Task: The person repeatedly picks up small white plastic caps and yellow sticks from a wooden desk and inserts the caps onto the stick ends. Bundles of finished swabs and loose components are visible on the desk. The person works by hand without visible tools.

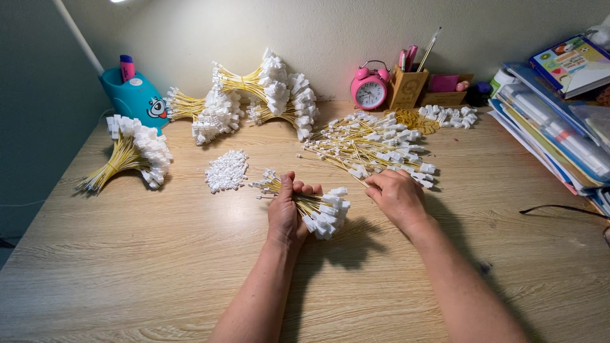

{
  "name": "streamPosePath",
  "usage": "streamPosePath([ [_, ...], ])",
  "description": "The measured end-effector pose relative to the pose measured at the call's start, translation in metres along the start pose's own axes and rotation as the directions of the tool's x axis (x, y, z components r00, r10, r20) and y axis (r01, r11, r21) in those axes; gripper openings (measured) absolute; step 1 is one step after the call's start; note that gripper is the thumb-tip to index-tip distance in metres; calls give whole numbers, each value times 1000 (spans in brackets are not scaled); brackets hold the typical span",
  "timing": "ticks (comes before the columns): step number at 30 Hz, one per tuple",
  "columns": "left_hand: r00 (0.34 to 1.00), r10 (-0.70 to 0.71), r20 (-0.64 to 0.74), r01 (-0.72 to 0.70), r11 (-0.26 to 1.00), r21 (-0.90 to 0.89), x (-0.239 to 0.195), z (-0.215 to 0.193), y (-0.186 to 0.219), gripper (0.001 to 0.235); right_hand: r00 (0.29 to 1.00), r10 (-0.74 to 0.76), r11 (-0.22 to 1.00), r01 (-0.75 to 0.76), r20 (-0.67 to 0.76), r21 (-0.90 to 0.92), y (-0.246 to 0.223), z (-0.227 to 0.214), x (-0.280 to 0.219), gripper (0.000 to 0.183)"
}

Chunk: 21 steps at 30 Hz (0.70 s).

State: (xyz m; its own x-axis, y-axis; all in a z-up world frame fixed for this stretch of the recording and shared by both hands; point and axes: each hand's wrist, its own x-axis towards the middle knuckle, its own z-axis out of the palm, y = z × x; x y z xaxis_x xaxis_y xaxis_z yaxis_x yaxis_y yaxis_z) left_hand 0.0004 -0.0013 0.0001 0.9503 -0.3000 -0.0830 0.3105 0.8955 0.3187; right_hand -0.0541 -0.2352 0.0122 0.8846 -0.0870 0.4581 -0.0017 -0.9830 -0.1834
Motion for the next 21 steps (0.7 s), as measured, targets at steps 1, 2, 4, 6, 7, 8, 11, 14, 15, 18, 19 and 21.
streamPosePath([
  [1,1000,-1,1,1,1000,-1,-1,1,0,23,1000,0,1000,0,0,-1,0,-2,0,15],
  [2,1000,-1,1,1,1000,1,-3,3,0,23,1000,17,1000,-17,-10,17,-1,-4,-1,13],
  [4,1000,1,3,-1,1000,2,-3,3,1,23,999,32,999,-31,-20,36,-8,-18,0,12],
  [6,1000,-3,4,3,1000,-5,0,0,1,22,993,111,971,-118,46,206,-21,-40,0,10],
  [7,1000,-2,3,2,1000,-6,-1,1,1,22,993,109,972,-117,46,206,-25,-49,1,10],
  [8,1000,-3,5,3,1000,-8,-2,2,2,22,982,150,952,-175,116,252,-29,-57,1,11],
  [11,1000,-5,5,5,1000,-12,-2,3,2,22,937,228,880,-315,266,355,-29,-63,2,17],
  [14,1000,-6,5,6,1000,-17,0,1,1,22,902,265,806,-402,342,436,-33,-75,1,26],
  [15,1000,-6,9,6,1000,-18,1,0,1,22,904,267,787,-405,335,466,-37,-81,2,31],
  [18,1000,-10,-7,10,1000,-27,-1,2,2,22,893,330,721,-448,307,528,-30,-65,2,22],
  [19,1000,-8,-9,8,1000,-29,0,2,3,22,893,328,722,-448,309,527,-29,-65,3,22],
  [21,1000,0,-7,0,999,-36,2,-1,3,22,917,338,729,-397,212,557,-29,-62,7,22],
])
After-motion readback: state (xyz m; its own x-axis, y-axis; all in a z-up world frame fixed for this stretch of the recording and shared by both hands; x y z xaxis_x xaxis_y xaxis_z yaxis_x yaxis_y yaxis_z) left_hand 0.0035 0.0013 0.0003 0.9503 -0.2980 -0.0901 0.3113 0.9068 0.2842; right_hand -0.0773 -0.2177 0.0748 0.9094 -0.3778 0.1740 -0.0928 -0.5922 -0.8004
